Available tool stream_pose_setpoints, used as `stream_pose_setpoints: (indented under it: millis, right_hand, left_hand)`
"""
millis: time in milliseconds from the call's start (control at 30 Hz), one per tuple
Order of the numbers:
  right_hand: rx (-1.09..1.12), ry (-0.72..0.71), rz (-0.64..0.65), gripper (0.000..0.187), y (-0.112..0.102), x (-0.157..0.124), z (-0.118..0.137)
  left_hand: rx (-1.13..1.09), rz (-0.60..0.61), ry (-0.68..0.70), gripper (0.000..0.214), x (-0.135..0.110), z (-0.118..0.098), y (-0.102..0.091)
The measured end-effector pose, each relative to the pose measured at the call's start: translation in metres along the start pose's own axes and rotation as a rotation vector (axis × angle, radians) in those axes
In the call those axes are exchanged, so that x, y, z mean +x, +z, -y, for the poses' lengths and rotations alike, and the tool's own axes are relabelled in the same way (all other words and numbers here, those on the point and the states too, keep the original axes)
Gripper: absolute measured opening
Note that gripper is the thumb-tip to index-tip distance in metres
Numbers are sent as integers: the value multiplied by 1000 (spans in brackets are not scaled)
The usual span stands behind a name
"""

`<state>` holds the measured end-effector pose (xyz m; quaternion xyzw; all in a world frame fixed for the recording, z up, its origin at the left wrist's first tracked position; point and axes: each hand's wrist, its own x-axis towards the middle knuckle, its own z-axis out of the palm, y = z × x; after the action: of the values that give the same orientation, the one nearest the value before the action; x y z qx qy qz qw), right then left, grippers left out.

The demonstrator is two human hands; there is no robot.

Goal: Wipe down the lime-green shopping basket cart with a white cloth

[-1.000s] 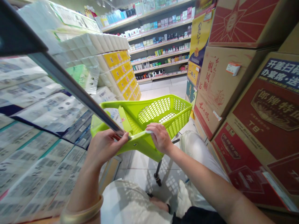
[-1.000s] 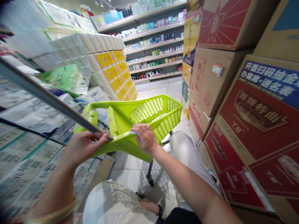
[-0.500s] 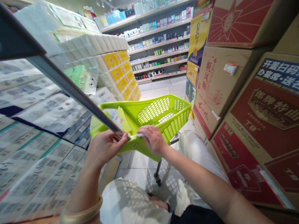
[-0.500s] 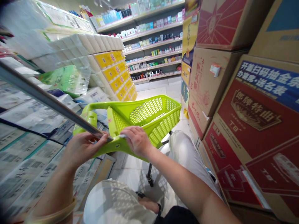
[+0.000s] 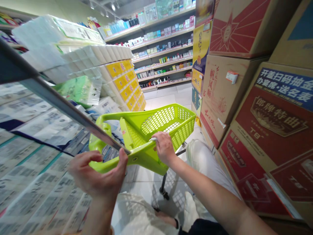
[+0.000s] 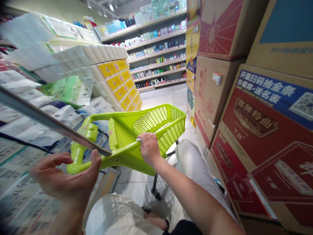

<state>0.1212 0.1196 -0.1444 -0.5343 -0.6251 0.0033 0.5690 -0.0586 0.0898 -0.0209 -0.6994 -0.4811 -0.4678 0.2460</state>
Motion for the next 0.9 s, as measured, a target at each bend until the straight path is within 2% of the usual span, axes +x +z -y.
stream_pose_setpoints:
  millis: [67,167,267,367,433,500,567,633,800,900]
  right_hand:
    - [5,2,25,24,4,0,3]
    - [3,-30,96,22,8,1,3]
    - [-24,-91,161,22,7,2,-6]
    - [-87,-71,142,24,1,1,-26]
    - [-135,-17,83,25,-4,-2,-41]
    - [-161,46,6,27,-6,-5,-50]
    - [-151,101,-75,28,-1,-8,-48]
    - [-110,111,-111,28,11,-11,-34]
    - [3,-20,-8,28,37,-13,11]
    - [-11,-91,51,27,31,-12,7]
  left_hand:
    - [-162,80,177,33,-7,-15,7]
    - [-195,479,304,36,-5,-32,34]
    - [27,752,311,40,-1,-33,60]
    - [272,925,295,31,-3,-25,70]
    - [332,946,303,31,-6,-19,70]
    - [329,918,307,31,-9,-16,69]
    - [317,896,292,31,-10,-14,69]
    - [312,885,291,31,-11,-14,70]
    - [326,862,312,28,-13,-11,71]
    - [338,857,310,28,-14,-9,68]
